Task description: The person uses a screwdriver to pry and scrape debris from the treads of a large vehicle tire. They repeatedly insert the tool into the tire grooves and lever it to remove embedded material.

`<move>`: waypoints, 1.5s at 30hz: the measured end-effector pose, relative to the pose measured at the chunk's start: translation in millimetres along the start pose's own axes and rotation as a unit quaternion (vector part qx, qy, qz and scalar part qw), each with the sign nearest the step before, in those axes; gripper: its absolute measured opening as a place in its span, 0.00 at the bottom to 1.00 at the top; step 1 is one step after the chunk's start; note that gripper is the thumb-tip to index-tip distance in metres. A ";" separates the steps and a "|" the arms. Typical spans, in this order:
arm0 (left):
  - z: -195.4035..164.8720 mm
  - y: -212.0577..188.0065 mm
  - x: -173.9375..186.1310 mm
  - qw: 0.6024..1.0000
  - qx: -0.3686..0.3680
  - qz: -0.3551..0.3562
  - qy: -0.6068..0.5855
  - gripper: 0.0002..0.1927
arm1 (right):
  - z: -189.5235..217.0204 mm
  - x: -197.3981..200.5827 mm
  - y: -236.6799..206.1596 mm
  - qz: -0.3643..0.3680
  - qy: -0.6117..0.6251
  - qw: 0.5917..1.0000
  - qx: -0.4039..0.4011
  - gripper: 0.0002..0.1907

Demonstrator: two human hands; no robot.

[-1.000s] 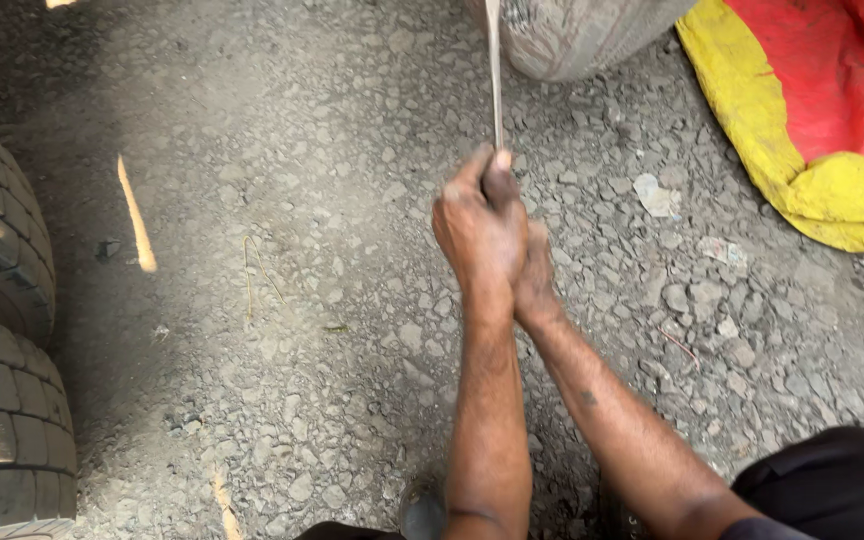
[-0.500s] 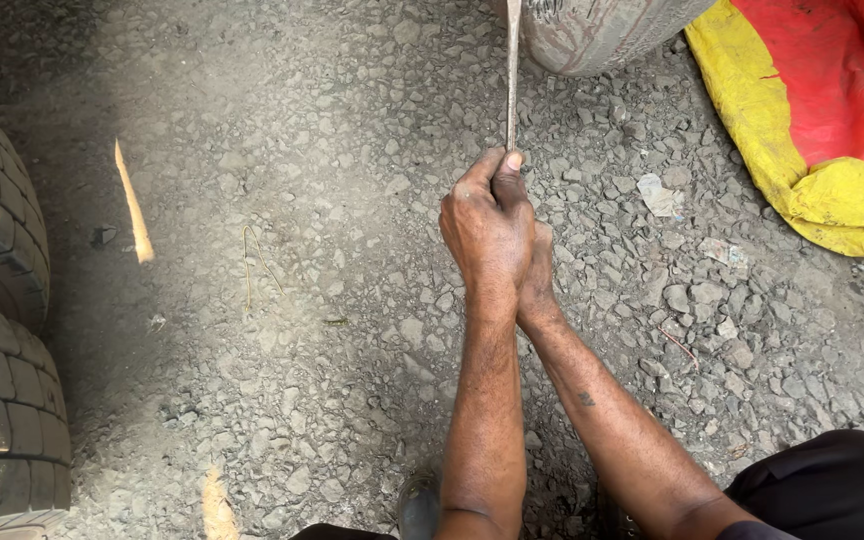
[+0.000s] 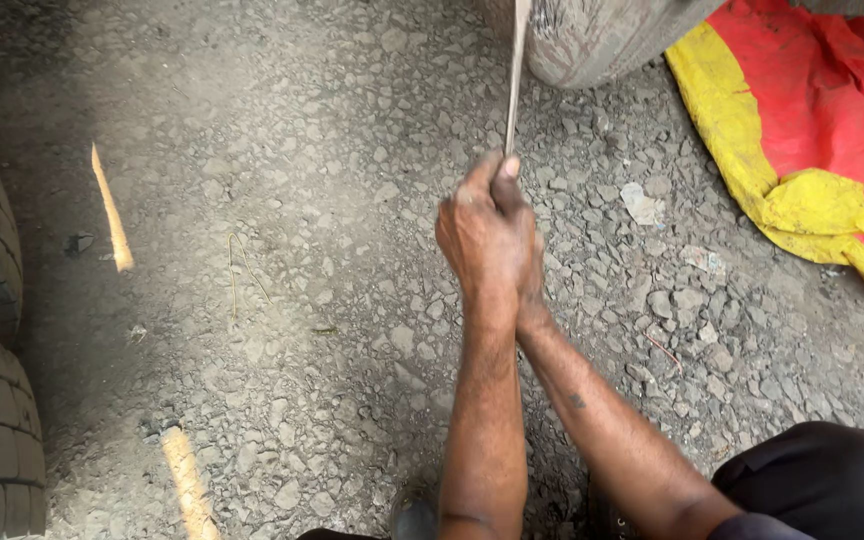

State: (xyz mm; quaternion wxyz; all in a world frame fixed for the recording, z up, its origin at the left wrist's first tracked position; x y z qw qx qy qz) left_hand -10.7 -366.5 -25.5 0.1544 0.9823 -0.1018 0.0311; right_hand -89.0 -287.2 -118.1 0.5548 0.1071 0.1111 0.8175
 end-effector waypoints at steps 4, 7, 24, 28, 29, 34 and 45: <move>-2.9 3.5 2.2 0.999 -0.021 0.001 0.024 0.09 | 1.3 -4.7 1.5 0.003 0.065 0.998 -0.016 0.20; -8.4 4.7 5.5 0.999 -0.046 -0.008 0.014 0.07 | -2.3 -7.2 1.3 0.004 0.037 0.999 -0.037 0.18; -16.8 -3.2 14.0 0.999 -0.022 0.011 0.025 0.10 | 27.5 1.2 -20.6 0.005 -0.034 0.999 -0.040 0.18; -11.3 -3.9 19.8 0.999 0.034 0.008 0.021 0.10 | 39.9 5.1 -29.0 0.013 -0.061 0.996 -0.064 0.17; -8.4 -4.5 18.9 0.998 0.051 0.024 0.026 0.10 | 39.7 5.3 -32.1 0.020 -0.056 0.994 -0.096 0.16; -6.1 2.0 23.5 0.996 0.055 0.060 0.024 0.12 | 65.3 10.4 -40.5 0.020 0.054 0.987 -0.148 0.19; 11.5 34.6 66.9 0.980 0.080 -0.136 -0.121 0.37 | 164.1 25.1 -35.5 0.096 -0.297 0.944 0.104 0.17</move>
Point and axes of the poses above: each hand's wrist, its own y-axis towards the middle knuckle, its own x-axis out of the back of the hand, z = x × y, the point moved 9 cm from there along y, towards the middle knuckle, and after that the axes turned 14 degrees about -z, right-handed, at the moved point
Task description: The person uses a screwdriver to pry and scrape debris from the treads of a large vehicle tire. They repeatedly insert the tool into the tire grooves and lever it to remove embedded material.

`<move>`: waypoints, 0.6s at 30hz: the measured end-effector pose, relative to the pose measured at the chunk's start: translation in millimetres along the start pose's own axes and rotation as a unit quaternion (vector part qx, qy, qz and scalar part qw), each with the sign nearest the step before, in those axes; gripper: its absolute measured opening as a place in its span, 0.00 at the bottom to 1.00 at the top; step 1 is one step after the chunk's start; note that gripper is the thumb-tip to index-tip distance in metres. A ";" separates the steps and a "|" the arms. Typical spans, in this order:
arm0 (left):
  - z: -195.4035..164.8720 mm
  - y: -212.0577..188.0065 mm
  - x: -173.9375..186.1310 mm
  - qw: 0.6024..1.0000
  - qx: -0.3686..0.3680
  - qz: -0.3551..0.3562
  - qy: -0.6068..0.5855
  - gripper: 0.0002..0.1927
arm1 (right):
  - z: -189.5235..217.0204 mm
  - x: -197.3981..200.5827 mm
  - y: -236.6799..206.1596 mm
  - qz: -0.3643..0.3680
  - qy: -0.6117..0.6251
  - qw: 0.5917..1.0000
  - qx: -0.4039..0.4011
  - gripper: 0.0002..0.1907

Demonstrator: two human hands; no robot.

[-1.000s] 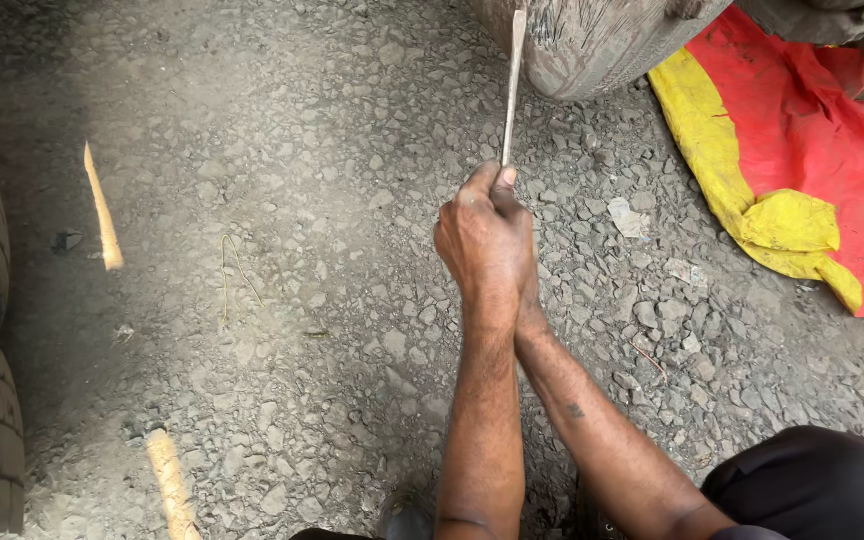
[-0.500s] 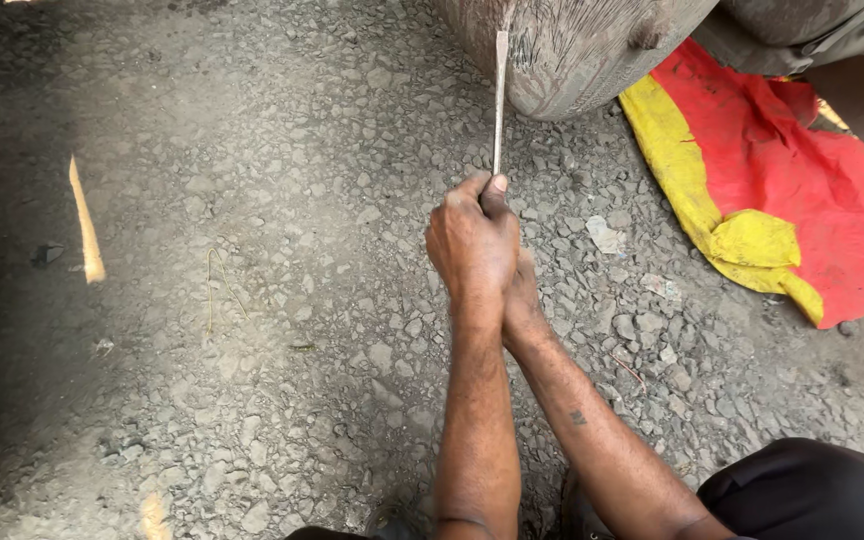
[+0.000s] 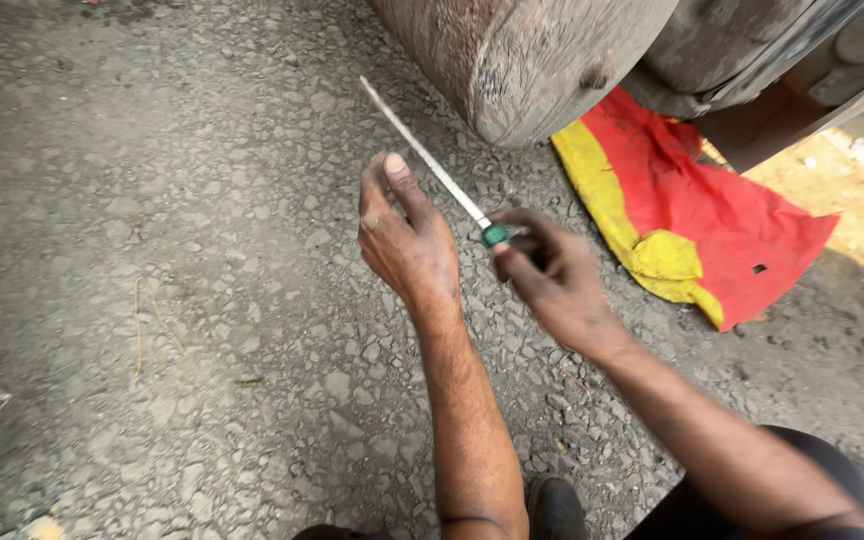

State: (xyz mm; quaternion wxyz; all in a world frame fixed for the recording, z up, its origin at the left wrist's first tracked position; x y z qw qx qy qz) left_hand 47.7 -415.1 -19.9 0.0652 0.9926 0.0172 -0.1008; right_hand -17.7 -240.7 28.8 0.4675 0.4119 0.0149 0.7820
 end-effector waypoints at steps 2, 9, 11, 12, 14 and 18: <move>8.3 0.7 -3.6 0.999 0.029 0.019 -0.008 0.38 | 11.7 20.7 1.7 -0.031 -0.063 0.997 0.035 0.19; 18.3 3.8 -5.7 0.999 0.007 0.034 0.006 0.35 | 19.1 55.3 -3.3 -0.146 -0.135 0.973 0.120 0.21; 23.8 4.0 -8.1 0.998 0.015 0.049 0.029 0.33 | 1.2 58.2 -2.1 -0.136 -0.105 0.985 0.030 0.18; 26.4 4.0 -9.1 0.997 0.020 0.057 0.040 0.32 | 7.8 59.9 -3.3 -0.145 -0.107 0.981 0.067 0.18; 25.0 5.9 -6.9 0.999 0.009 0.041 0.018 0.31 | 21.6 60.9 -6.8 -0.156 -0.109 0.970 0.153 0.18; 25.5 5.0 -9.6 0.999 0.011 0.043 0.025 0.30 | 9.7 62.1 -5.8 -0.161 -0.140 0.970 0.114 0.17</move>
Point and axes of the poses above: each hand's wrist, its own y-axis towards the middle knuckle, its own x-axis out of the back of the hand, z = x × y, the point moved 9 cm from there along y, towards the middle knuckle, and after that the axes turned 14 degrees about -z, right-handed, at the moved point
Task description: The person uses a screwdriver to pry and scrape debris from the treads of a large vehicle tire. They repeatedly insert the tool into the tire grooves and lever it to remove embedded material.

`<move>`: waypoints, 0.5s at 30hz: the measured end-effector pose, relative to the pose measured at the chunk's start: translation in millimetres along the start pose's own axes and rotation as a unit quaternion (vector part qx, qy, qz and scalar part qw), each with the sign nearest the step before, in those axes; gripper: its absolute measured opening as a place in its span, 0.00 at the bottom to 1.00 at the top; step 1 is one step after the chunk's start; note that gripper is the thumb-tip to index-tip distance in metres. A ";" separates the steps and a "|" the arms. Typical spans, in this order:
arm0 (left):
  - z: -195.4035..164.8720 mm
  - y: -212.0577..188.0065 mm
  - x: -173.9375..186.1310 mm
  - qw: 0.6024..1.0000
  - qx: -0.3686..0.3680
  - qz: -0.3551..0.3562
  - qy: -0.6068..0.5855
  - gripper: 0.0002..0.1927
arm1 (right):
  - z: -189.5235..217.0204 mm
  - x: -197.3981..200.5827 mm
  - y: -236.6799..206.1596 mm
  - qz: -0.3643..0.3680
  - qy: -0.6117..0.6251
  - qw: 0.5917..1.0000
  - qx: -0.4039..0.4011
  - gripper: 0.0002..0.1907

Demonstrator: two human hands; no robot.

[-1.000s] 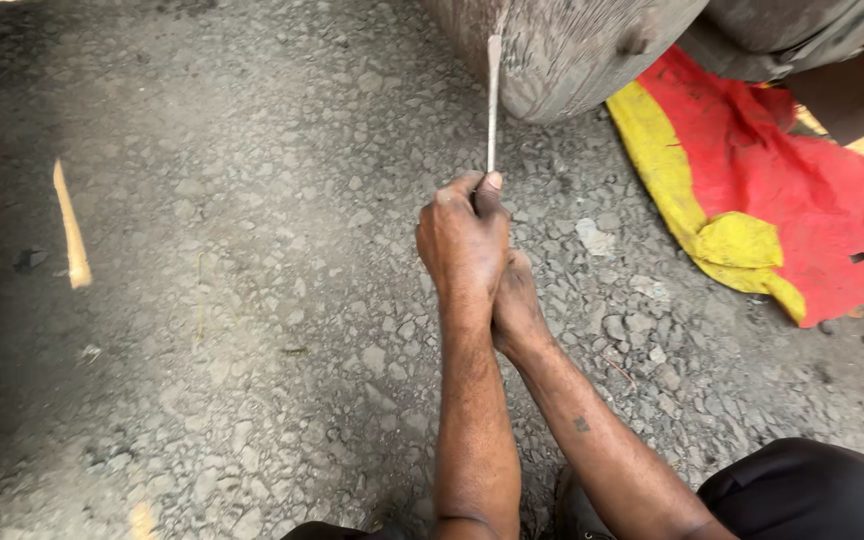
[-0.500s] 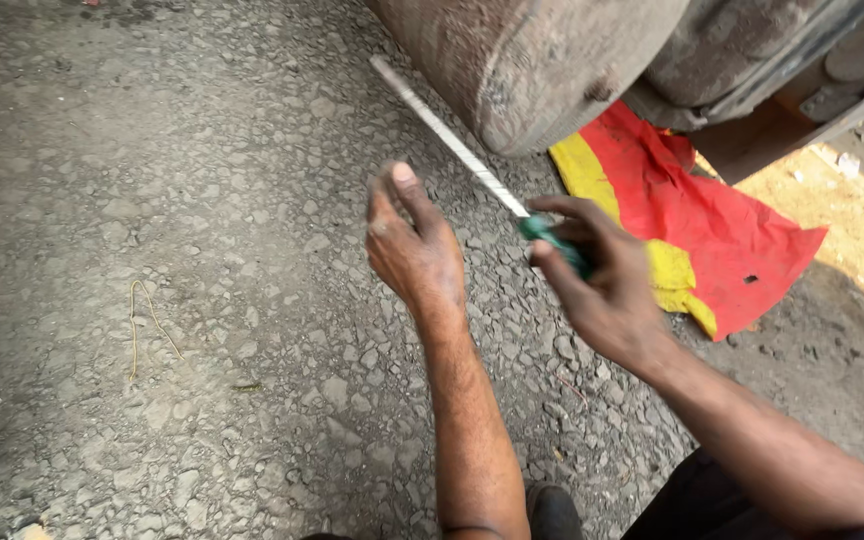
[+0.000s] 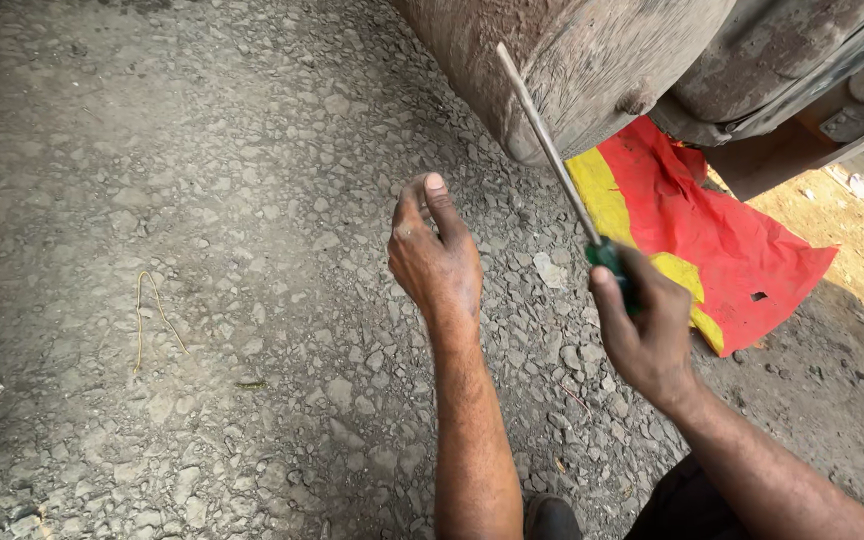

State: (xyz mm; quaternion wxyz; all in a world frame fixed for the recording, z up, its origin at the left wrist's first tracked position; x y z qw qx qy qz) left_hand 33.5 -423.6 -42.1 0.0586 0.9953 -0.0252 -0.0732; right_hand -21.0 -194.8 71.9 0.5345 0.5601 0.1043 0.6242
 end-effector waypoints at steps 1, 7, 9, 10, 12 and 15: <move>0.7 -1.2 -2.5 1.000 0.009 0.008 0.001 0.31 | -14.0 -5.5 -2.9 0.031 -0.022 0.997 -0.069 0.15; -15.3 -13.4 -13.8 1.000 -0.001 0.014 -0.024 0.35 | -4.2 -8.5 -4.8 0.026 -0.002 1.000 0.013 0.14; -24.5 -20.4 -18.4 0.998 -0.008 0.018 -0.060 0.36 | -13.6 -14.8 -7.8 0.054 0.046 0.996 -0.049 0.13; -28.1 -24.7 -22.0 0.997 -0.006 0.028 -0.074 0.36 | -24.7 -22.4 -12.8 0.090 0.080 0.985 -0.126 0.13; -35.6 -33.9 -28.1 0.994 -0.003 0.045 -0.100 0.35 | -33.1 -28.5 -18.6 0.116 0.091 0.973 -0.180 0.13; -37.3 -51.7 -45.6 0.989 0.033 0.124 -0.078 0.30 | -29.5 -28.2 -18.1 0.110 0.064 0.982 -0.141 0.16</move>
Point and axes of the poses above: each hand's wrist, its own y-axis towards the middle knuckle, its own x-axis out of the back of the hand, z = x × y, the point moved 9 cm from there along y, towards the middle knuckle, and after that the axes turned 14 degrees about -z, right-handed, at the moved point
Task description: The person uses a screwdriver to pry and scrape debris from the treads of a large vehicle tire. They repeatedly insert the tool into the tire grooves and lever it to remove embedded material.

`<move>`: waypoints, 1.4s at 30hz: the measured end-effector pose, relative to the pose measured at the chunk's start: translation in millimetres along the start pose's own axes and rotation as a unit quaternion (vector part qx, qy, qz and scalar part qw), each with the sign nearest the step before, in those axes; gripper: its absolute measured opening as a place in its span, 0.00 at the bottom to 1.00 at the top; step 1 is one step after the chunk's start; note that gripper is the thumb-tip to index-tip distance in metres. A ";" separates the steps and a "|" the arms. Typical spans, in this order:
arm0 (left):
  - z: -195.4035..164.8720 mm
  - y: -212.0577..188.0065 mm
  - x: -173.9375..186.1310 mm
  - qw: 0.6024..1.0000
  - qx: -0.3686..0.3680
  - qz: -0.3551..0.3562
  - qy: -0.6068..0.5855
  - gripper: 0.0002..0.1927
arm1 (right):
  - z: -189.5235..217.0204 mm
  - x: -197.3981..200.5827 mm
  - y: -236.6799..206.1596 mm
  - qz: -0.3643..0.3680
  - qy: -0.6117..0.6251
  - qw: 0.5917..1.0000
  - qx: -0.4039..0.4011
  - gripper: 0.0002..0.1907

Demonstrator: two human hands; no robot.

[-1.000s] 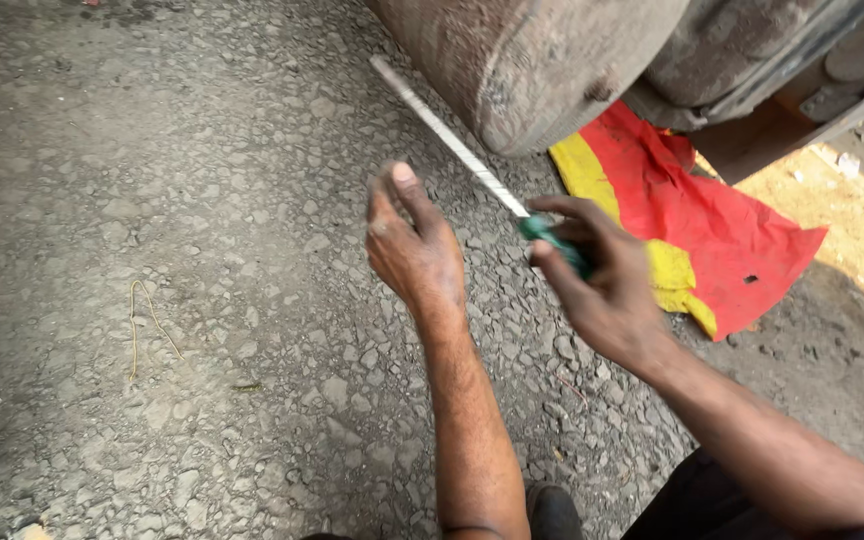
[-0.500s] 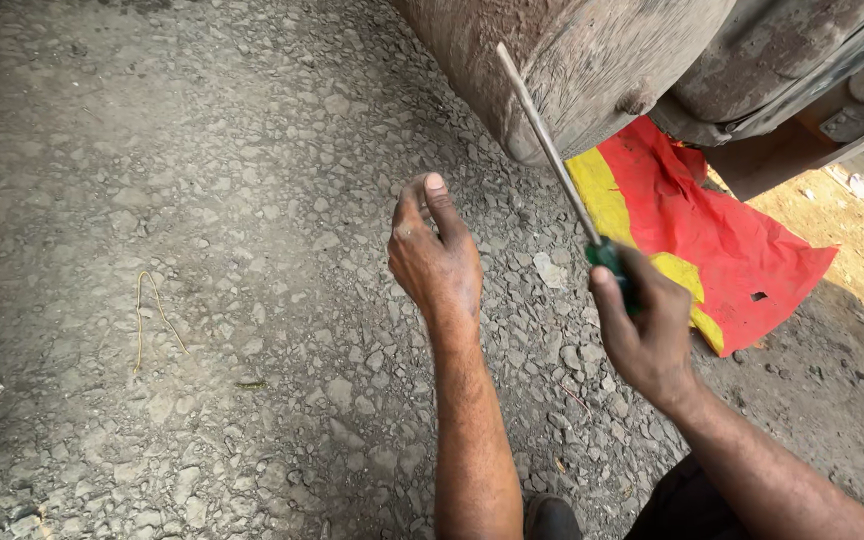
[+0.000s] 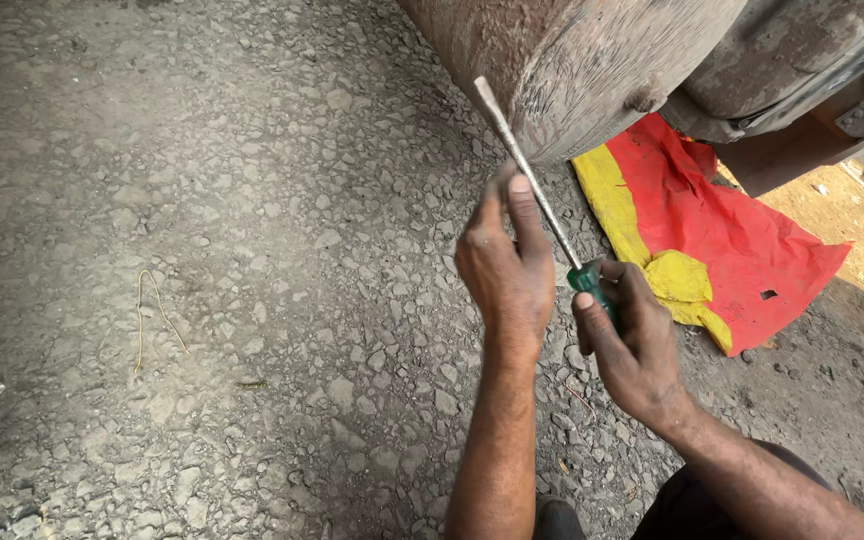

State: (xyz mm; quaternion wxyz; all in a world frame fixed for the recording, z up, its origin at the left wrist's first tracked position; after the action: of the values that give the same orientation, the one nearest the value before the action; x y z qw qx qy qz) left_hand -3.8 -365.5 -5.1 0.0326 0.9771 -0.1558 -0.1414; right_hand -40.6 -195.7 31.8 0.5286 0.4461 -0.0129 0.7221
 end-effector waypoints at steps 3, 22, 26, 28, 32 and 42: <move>-29.6 -10.0 8.3 0.986 -0.134 -0.066 -0.076 0.23 | -1.9 -9.3 -3.6 0.045 0.051 0.997 -0.020 0.22; -10.2 -13.3 -5.9 0.998 -0.061 -0.027 -0.016 0.19 | -10.1 -35.0 -22.5 0.115 0.323 0.918 -0.199 0.16; -14.9 -9.7 -8.9 0.997 -0.082 -0.016 0.002 0.19 | -9.4 -39.2 -25.8 0.131 0.396 0.875 -0.247 0.16; -19.2 -8.1 -8.8 0.995 -0.095 -0.020 -0.007 0.19 | -10.7 -38.8 -26.5 0.132 0.394 0.871 -0.261 0.16; -27.1 -8.9 -6.0 0.992 -0.116 -0.051 -0.016 0.18 | -8.6 -35.4 -27.0 0.145 0.389 0.872 -0.261 0.16; -24.5 -27.2 -4.0 0.991 -0.068 -0.067 -0.089 0.18 | -4.2 -12.5 -21.3 0.118 0.262 0.941 -0.178 0.23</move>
State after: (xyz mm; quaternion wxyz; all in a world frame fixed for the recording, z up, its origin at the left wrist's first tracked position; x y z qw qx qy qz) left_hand 7.6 -337.9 16.5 0.0755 0.9643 -0.0821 -0.2402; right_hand -26.2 -193.7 11.4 0.4950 0.1350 -0.0552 0.8566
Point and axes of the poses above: each hand's wrist, its own y-axis towards the middle knuckle, its own x-axis out of the back of the hand, z = x × y, the point moved 9 cm from there along y, towards the middle knuckle, and after that the axes turned 14 degrees about -z, right-handed, at the moved point
